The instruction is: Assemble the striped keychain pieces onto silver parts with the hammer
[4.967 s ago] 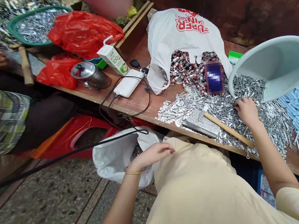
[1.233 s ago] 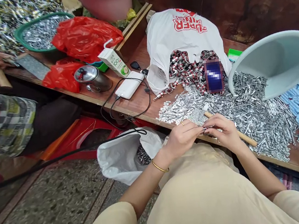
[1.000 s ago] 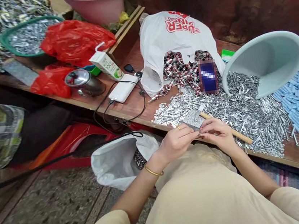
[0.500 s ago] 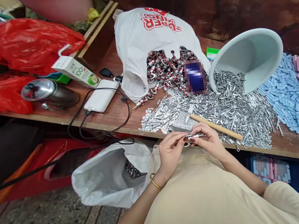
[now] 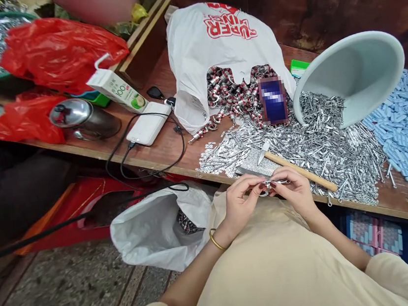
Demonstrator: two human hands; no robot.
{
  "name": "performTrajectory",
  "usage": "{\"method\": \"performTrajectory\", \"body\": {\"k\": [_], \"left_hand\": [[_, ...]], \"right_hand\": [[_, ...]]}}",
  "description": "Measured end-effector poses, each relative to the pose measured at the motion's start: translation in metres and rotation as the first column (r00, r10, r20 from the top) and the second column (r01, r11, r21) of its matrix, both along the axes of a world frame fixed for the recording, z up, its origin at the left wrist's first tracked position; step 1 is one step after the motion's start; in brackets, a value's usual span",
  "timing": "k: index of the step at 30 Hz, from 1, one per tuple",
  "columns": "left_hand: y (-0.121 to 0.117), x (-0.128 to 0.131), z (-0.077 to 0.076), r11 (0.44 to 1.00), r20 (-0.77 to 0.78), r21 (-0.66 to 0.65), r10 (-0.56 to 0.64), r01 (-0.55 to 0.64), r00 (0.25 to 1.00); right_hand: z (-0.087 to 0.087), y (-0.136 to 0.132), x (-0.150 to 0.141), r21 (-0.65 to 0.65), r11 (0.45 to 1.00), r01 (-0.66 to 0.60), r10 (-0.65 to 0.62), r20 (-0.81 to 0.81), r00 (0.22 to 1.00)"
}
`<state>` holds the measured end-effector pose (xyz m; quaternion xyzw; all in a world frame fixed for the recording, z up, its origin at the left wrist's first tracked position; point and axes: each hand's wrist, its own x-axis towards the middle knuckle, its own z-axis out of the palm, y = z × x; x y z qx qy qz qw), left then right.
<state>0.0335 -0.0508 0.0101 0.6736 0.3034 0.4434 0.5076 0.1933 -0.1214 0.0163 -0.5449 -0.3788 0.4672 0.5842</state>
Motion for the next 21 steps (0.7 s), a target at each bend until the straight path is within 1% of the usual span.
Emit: {"method": "performTrajectory", "body": {"k": [3, 5, 6, 7, 8, 9, 10, 11, 12, 13, 15, 16, 17, 18, 19, 21], "left_hand": [[-0.001, 0.001, 0.000, 1.000, 0.002, 0.025, -0.005, 0.005, 1.000], [-0.002, 0.002, -0.003, 1.000, -0.026, -0.021, -0.001, 0.001, 1.000], [-0.001, 0.001, -0.007, 0.998, -0.046, -0.066, -0.001, -0.002, 0.999], [0.001, 0.001, -0.011, 0.992, -0.064, -0.125, -0.002, -0.006, 0.998], [0.003, -0.001, -0.016, 0.981, -0.076, -0.194, -0.002, -0.013, 0.997], [0.006, -0.003, -0.022, 0.964, -0.081, -0.266, 0.001, -0.023, 0.997], [0.011, -0.006, -0.029, 0.941, -0.081, -0.336, 0.010, -0.036, 0.997], [0.015, -0.009, -0.034, 0.917, -0.081, -0.396, 0.019, -0.050, 0.997], [0.021, -0.012, -0.040, 0.895, -0.085, -0.443, 0.026, -0.061, 0.996], [0.026, -0.015, -0.044, 0.875, -0.090, -0.480, 0.022, -0.062, 0.996], [0.036, -0.020, -0.050, 0.848, -0.093, -0.528, -0.013, -0.038, 0.996], [0.040, -0.022, -0.052, 0.839, -0.090, -0.543, -0.035, -0.019, 0.995], [0.044, -0.024, -0.053, 0.831, -0.087, -0.556, -0.057, -0.001, 0.995], [0.048, -0.025, -0.054, 0.825, -0.084, -0.565, -0.070, 0.010, 0.994], [0.051, -0.027, -0.054, 0.820, -0.083, -0.573, -0.076, 0.014, 0.994], [0.057, -0.030, -0.054, 0.811, -0.092, -0.585, -0.074, 0.007, 0.993]], "right_hand": [[-0.004, -0.001, -0.004, 0.001, 1.000, 0.022, -0.022, 0.019, 1.000], [-0.008, 0.001, 0.002, -0.007, 1.000, -0.028, 0.028, 0.070, 0.997], [-0.009, 0.004, 0.010, -0.010, 0.998, -0.070, 0.071, 0.133, 0.989], [-0.010, 0.007, 0.023, -0.011, 0.996, -0.091, 0.091, 0.231, 0.969], [-0.011, 0.011, 0.039, -0.008, 0.994, -0.112, 0.108, 0.361, 0.926], [-0.011, 0.015, 0.059, 0.010, 0.999, -0.052, 0.039, 0.510, 0.859], [-0.011, 0.020, 0.080, 0.065, 0.996, 0.055, -0.084, 0.660, 0.747], [-0.012, 0.024, 0.102, 0.112, 0.988, 0.110, -0.156, 0.781, 0.605], [-0.013, 0.030, 0.121, 0.117, 0.988, 0.098, -0.149, 0.874, 0.462], [-0.014, 0.035, 0.138, 0.074, 0.996, 0.039, -0.083, 0.937, 0.339], [-0.019, 0.045, 0.161, -0.066, 0.993, -0.099, 0.079, 0.987, 0.138], [-0.022, 0.049, 0.167, -0.135, 0.980, -0.149, 0.145, 0.988, 0.061], [-0.025, 0.053, 0.171, -0.188, 0.965, -0.182, 0.191, 0.982, 0.002], [-0.027, 0.056, 0.172, -0.223, 0.954, -0.200, 0.220, 0.975, -0.040], [-0.030, 0.058, 0.172, -0.246, 0.947, -0.208, 0.237, 0.969, -0.066], [-0.032, 0.060, 0.171, -0.264, 0.940, -0.215, 0.251, 0.964, -0.085]]}}
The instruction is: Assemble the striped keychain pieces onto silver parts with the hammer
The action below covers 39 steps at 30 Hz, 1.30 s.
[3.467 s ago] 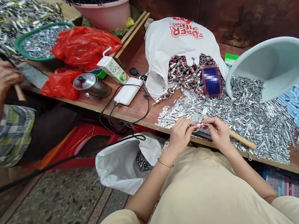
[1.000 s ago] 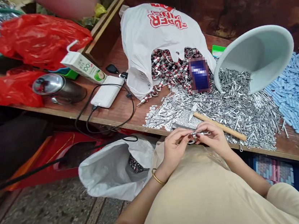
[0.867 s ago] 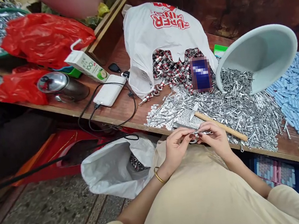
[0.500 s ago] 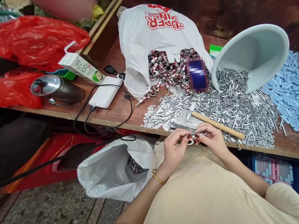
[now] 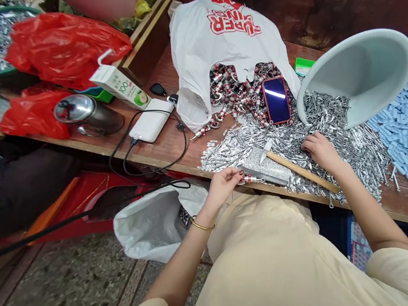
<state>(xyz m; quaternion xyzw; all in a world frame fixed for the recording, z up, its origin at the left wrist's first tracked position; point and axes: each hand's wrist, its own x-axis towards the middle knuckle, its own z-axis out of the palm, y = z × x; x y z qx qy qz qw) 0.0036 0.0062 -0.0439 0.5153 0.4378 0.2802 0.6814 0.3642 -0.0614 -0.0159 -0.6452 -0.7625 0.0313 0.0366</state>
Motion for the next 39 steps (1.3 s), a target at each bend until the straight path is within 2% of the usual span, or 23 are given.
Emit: {"method": "performTrajectory", "body": {"k": [6, 9, 12, 14, 16, 18, 19, 21, 23, 26, 27, 29, 31, 33, 34, 36, 38, 39], "left_hand": [[0.015, -0.008, 0.000, 0.999, -0.049, 0.012, -0.050, 0.050, 0.998], [0.017, -0.011, 0.001, 0.997, -0.067, 0.023, -0.074, 0.075, 0.995], [0.017, -0.015, 0.000, 0.998, -0.089, 0.035, -0.053, 0.056, 0.995], [0.018, -0.018, -0.002, 1.000, -0.092, 0.017, -0.018, 0.019, 0.996], [0.018, -0.019, -0.004, 1.000, -0.082, -0.020, 0.011, -0.013, 0.997], [0.019, -0.020, -0.005, 0.998, -0.070, -0.054, 0.021, -0.025, 0.997], [0.020, -0.019, -0.006, 0.998, -0.065, -0.067, 0.017, -0.021, 0.998], [0.022, -0.018, -0.006, 0.996, -0.059, -0.085, 0.003, -0.008, 0.998], [0.024, -0.017, -0.005, 0.996, -0.058, -0.092, -0.003, -0.002, 0.998], [0.027, -0.014, -0.007, 0.996, -0.069, -0.080, -0.034, 0.028, 0.997], [0.028, -0.013, -0.008, 0.996, -0.075, -0.072, -0.050, 0.045, 0.996], [0.028, -0.012, -0.010, 0.997, -0.100, -0.047, -0.064, 0.059, 0.993], [0.027, -0.010, -0.012, 0.999, -0.147, -0.006, -0.049, 0.049, 0.988], [0.025, -0.009, -0.012, 0.998, -0.208, 0.058, -0.024, 0.037, 0.978], [0.023, -0.009, -0.011, 0.995, -0.239, 0.096, -0.011, 0.034, 0.971], [0.021, -0.008, -0.006, 0.984, -0.296, 0.174, 0.013, 0.040, 0.955], [0.019, -0.007, -0.001, 0.969, -0.346, 0.240, 0.034, 0.053, 0.938], [0.018, -0.007, 0.001, 0.963, -0.361, 0.263, 0.041, 0.060, 0.932]], "right_hand": [[0.004, -0.007, -0.005, 0.000, 1.000, -0.023, 0.023, 0.014, 1.000], [0.002, -0.007, -0.007, -0.009, 1.000, 0.009, -0.009, -0.007, 1.000], [0.001, -0.007, -0.009, 0.007, 0.999, 0.044, -0.043, -0.131, 0.990], [0.004, -0.008, -0.012, 0.058, 0.994, 0.094, -0.072, -0.308, 0.949], [0.010, -0.010, -0.021, 0.087, 0.974, 0.210, -0.130, -0.546, 0.828], [0.016, -0.011, -0.037, 0.023, 0.953, 0.303, -0.186, -0.745, 0.640], [0.019, -0.011, -0.048, -0.032, 0.952, 0.306, -0.204, -0.810, 0.550], [0.022, -0.008, -0.074, -0.136, 0.966, 0.221, -0.217, -0.890, 0.401], [0.021, -0.003, -0.102, -0.214, 0.974, 0.080, -0.228, -0.938, 0.261], [0.015, 0.009, -0.135, -0.309, 0.944, -0.120, -0.303, -0.951, 0.063], [0.013, 0.013, -0.143, -0.334, 0.928, -0.164, -0.335, -0.942, 0.019], [0.009, 0.020, -0.152, -0.364, 0.909, -0.201, -0.376, -0.927, -0.020], [0.008, 0.024, -0.155, -0.368, 0.910, -0.193, -0.373, -0.928, 0.010], [0.008, 0.026, -0.155, -0.344, 0.924, -0.168, -0.325, -0.937, 0.127], [0.009, 0.025, -0.154, -0.318, 0.936, -0.150, -0.281, -0.933, 0.225], [0.011, 0.022, -0.154, -0.235, 0.966, -0.109, -0.156, -0.864, 0.479], [0.013, 0.017, -0.155, -0.139, 0.987, -0.076, -0.041, -0.690, 0.723], [0.014, 0.014, -0.156, -0.095, 0.994, -0.059, -0.008, -0.588, 0.809]]}}
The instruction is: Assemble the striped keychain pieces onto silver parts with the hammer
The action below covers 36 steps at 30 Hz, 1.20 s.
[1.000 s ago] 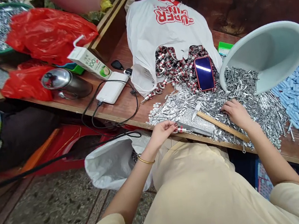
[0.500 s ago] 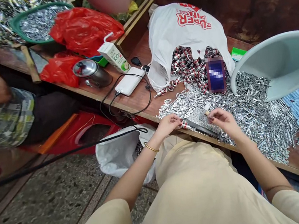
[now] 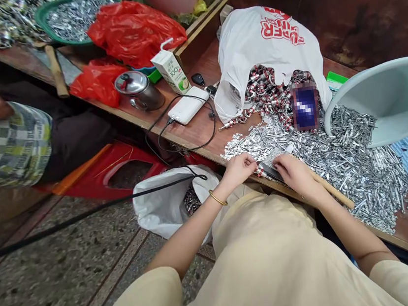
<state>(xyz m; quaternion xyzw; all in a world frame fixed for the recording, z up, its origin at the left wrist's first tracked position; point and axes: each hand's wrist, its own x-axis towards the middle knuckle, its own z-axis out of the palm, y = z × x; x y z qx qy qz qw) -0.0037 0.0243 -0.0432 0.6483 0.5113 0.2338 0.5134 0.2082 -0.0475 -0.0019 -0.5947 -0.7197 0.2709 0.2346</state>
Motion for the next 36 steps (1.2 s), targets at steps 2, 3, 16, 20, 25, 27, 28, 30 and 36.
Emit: {"method": "performTrajectory", "body": {"k": [2, 3, 16, 20, 25, 27, 28, 30, 36], "left_hand": [[-0.002, 0.000, 0.002, 1.000, -0.007, 0.027, -0.009, 0.009, 1.000], [-0.003, 0.000, 0.002, 0.999, 0.002, 0.032, -0.009, 0.009, 1.000], [-0.027, -0.002, 0.002, 0.967, 0.080, 0.250, 0.038, -0.057, 0.996], [-0.049, 0.000, 0.008, 0.933, 0.202, 0.315, 0.114, -0.175, 0.973], [-0.065, 0.004, 0.035, 0.906, 0.368, 0.322, 0.147, -0.274, 0.918], [-0.066, 0.007, 0.048, 0.886, 0.392, 0.361, 0.139, -0.291, 0.910], [-0.066, 0.008, 0.053, 0.874, 0.402, 0.387, 0.128, -0.295, 0.907], [-0.066, 0.011, 0.061, 0.850, 0.419, 0.439, 0.093, -0.291, 0.903], [-0.070, 0.014, 0.077, 0.820, 0.421, 0.519, 0.000, -0.241, 0.907]], "right_hand": [[0.001, -0.005, -0.004, 0.100, 0.995, 0.019, -0.037, 0.181, 0.983], [0.000, -0.007, -0.008, 0.147, 0.989, 0.026, -0.058, 0.220, 0.974], [-0.025, 0.001, -0.041, 0.148, 0.989, 0.029, -0.058, 0.192, 0.980], [-0.018, -0.007, -0.042, 0.160, 0.983, 0.087, -0.081, -0.040, 0.996], [0.015, -0.019, -0.041, 0.098, 0.984, 0.152, -0.096, -0.431, 0.897], [0.032, -0.025, -0.040, 0.170, 0.969, 0.180, -0.090, -0.434, 0.897], [0.041, -0.027, -0.040, 0.228, 0.956, 0.186, -0.079, -0.410, 0.908], [0.054, -0.031, -0.039, 0.336, 0.923, 0.189, -0.061, -0.357, 0.932], [0.061, -0.038, -0.038, 0.347, 0.914, 0.212, -0.064, -0.392, 0.918]]}}
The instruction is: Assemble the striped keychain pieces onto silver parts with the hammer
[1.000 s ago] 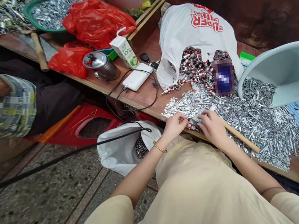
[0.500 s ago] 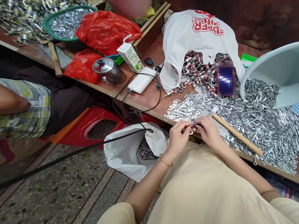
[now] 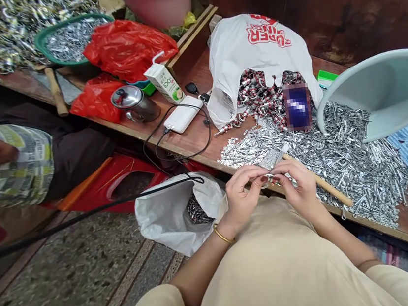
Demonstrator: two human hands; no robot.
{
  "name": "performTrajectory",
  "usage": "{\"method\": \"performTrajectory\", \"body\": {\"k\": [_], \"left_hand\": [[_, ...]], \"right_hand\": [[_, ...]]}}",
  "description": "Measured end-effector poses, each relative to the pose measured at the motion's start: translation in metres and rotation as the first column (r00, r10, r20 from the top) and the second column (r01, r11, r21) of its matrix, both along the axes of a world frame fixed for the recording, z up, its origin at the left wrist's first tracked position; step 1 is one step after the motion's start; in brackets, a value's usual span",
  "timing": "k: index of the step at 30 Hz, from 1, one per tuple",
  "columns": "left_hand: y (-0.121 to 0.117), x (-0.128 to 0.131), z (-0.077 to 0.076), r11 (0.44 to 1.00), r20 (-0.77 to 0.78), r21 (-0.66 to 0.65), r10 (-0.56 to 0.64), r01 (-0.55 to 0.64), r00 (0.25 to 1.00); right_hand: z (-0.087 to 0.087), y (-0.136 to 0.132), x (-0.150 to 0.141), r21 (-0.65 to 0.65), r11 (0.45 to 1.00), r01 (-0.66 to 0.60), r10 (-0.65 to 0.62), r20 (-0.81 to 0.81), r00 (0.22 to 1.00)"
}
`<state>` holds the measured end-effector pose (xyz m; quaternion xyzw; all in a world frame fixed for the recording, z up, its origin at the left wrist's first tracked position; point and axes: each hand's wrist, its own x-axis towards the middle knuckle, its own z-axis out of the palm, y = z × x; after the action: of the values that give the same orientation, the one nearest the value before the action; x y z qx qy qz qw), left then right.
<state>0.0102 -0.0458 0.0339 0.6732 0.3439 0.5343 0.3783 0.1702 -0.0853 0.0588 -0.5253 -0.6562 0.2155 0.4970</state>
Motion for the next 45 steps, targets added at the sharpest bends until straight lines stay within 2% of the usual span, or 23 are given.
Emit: {"method": "performTrajectory", "body": {"k": [2, 4, 7, 10, 13, 15, 19, 22, 24, 30, 33, 35, 37, 40, 42, 43, 45], "left_hand": [[-0.002, 0.001, 0.002, 1.000, 0.005, -0.018, 0.025, -0.025, 1.000], [-0.003, 0.002, 0.001, 0.997, -0.013, -0.046, 0.063, -0.063, 0.998], [-0.002, 0.004, -0.002, 0.995, -0.081, -0.034, 0.088, -0.091, 0.993], [0.000, 0.002, -0.005, 0.996, -0.140, 0.054, 0.078, -0.071, 0.987], [0.004, -0.004, -0.003, 0.987, -0.199, 0.159, 0.037, -0.005, 0.979], [0.006, -0.007, -0.001, 0.977, -0.238, 0.209, -0.001, 0.052, 0.971], [0.006, -0.011, 0.006, 0.974, -0.262, 0.202, -0.049, 0.105, 0.964], [0.004, -0.011, 0.012, 0.991, -0.259, 0.091, -0.070, 0.096, 0.963], [0.003, -0.011, 0.015, 0.992, -0.283, 0.061, -0.090, 0.112, 0.955], [0.007, -0.016, 0.021, 0.942, -0.365, 0.210, -0.173, 0.262, 0.915], [0.006, -0.013, 0.015, 0.942, -0.279, 0.247, -0.153, 0.225, 0.948], [0.001, -0.007, 0.006, 0.972, -0.176, 0.184, -0.111, 0.144, 0.978], [-0.007, 0.001, -0.006, 0.996, -0.066, 0.014, -0.088, 0.089, 0.994], [-0.021, 0.011, -0.026, 0.960, 0.083, -0.249, -0.113, 0.131, 0.990], [-0.027, 0.011, -0.038, 0.937, 0.121, -0.321, -0.106, 0.140, 0.987], [-0.029, 0.010, -0.042, 0.931, 0.115, -0.341, -0.095, 0.129, 0.989], [-0.027, 0.005, -0.049, 0.918, 0.083, -0.384, -0.076, 0.102, 0.994]], "right_hand": [[-0.007, 0.000, -0.003, -0.089, 0.996, -0.026, 0.012, -0.156, 0.988], [-0.015, -0.001, -0.006, -0.204, 0.975, -0.084, 0.005, -0.362, 0.932], [-0.024, -0.001, -0.009, -0.306, 0.948, -0.090, -0.089, -0.527, 0.845], [-0.023, -0.003, -0.003, -0.296, 0.955, -0.028, -0.119, -0.466, 0.877], [-0.014, -0.006, 0.008, -0.256, 0.965, -0.055, -0.024, -0.294, 0.955], [-0.007, -0.007, 0.014, -0.233, 0.969, -0.079, 0.031, -0.203, 0.979], [-0.002, -0.011, 0.016, -0.187, 0.978, -0.088, 0.068, -0.112, 0.991], [-0.003, -0.015, 0.014, -0.142, 0.989, -0.048, 0.037, -0.077, 0.996], [-0.006, -0.018, 0.014, -0.128, 0.992, -0.021, 0.014, -0.057, 0.998], [-0.007, -0.023, 0.017, -0.124, 0.992, -0.031, 0.022, -0.070, 0.997], [-0.008, -0.025, 0.017, -0.143, 0.989, -0.033, 0.013, -0.140, 0.990], [-0.015, -0.027, 0.014, -0.160, 0.987, -0.017, -0.021, -0.237, 0.971], [-0.028, -0.029, 0.007, -0.208, 0.978, 0.010, -0.086, -0.362, 0.928], [-0.054, -0.034, -0.008, -0.344, 0.938, 0.040, -0.226, -0.522, 0.822], [-0.067, -0.035, -0.012, -0.416, 0.909, 0.037, -0.287, -0.559, 0.778], [-0.071, -0.035, -0.011, -0.437, 0.899, 0.014, -0.282, -0.557, 0.781], [-0.073, -0.029, -0.001, -0.442, 0.895, -0.061, -0.190, -0.502, 0.844]]}}
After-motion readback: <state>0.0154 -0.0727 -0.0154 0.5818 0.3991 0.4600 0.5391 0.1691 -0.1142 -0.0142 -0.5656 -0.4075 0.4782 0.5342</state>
